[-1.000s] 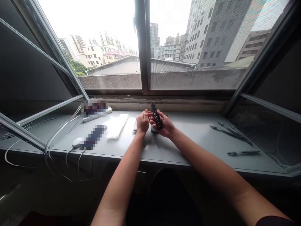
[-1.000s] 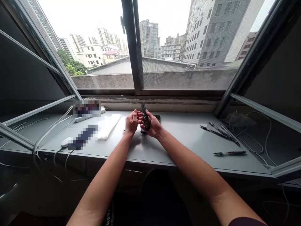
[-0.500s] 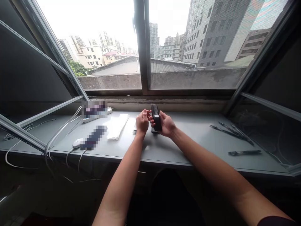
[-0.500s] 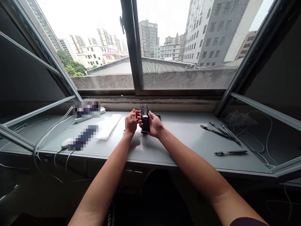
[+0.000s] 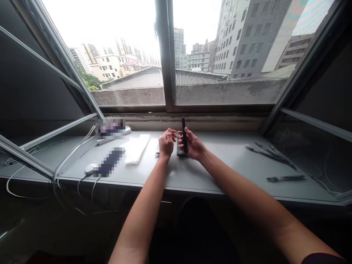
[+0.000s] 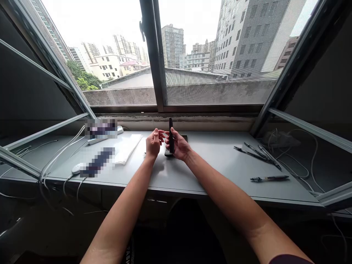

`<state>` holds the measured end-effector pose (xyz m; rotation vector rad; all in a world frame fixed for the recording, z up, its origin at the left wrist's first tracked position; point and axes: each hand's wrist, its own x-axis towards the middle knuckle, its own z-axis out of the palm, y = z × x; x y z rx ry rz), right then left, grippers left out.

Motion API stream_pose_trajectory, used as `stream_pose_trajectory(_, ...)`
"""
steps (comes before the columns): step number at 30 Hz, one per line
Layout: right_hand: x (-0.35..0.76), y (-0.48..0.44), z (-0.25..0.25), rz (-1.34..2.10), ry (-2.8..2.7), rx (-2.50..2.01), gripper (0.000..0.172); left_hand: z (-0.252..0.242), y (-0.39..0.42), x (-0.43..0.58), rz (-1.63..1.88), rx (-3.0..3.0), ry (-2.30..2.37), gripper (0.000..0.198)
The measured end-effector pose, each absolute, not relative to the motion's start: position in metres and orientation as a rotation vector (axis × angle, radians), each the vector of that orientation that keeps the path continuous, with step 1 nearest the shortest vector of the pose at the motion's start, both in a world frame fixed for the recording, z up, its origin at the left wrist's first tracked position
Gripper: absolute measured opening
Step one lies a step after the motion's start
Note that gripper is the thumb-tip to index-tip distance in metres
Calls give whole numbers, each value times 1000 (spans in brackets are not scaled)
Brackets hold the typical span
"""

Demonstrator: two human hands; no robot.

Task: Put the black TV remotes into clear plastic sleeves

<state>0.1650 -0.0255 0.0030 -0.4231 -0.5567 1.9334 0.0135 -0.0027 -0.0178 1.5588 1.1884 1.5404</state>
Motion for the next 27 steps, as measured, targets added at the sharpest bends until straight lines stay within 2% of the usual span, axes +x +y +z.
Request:
stream_pose_trajectory(3, 163, -25, 2, 1921, -555, -543, 21, -20, -1, 13, 1602, 1582, 1199, 60)
stream_pose_trajectory(11, 164, -28, 4, 1972, -575, -430, 40, -24, 2, 11, 1676, 1644, 1250, 61)
stream_pose_trajectory(16, 169, -26, 5, 1922, -614, -324, 49, -27, 3, 17, 1456, 1498, 1022, 70)
stream_pose_trajectory(20, 174, -23, 5, 1835, -654, -315, 48, -30, 2, 21, 1238, 1462, 874, 76)
stream_pose_trajectory(27, 178, -23, 6, 1825, -658, -280, 48, -30, -1, 23, 1091, 1401, 799, 77)
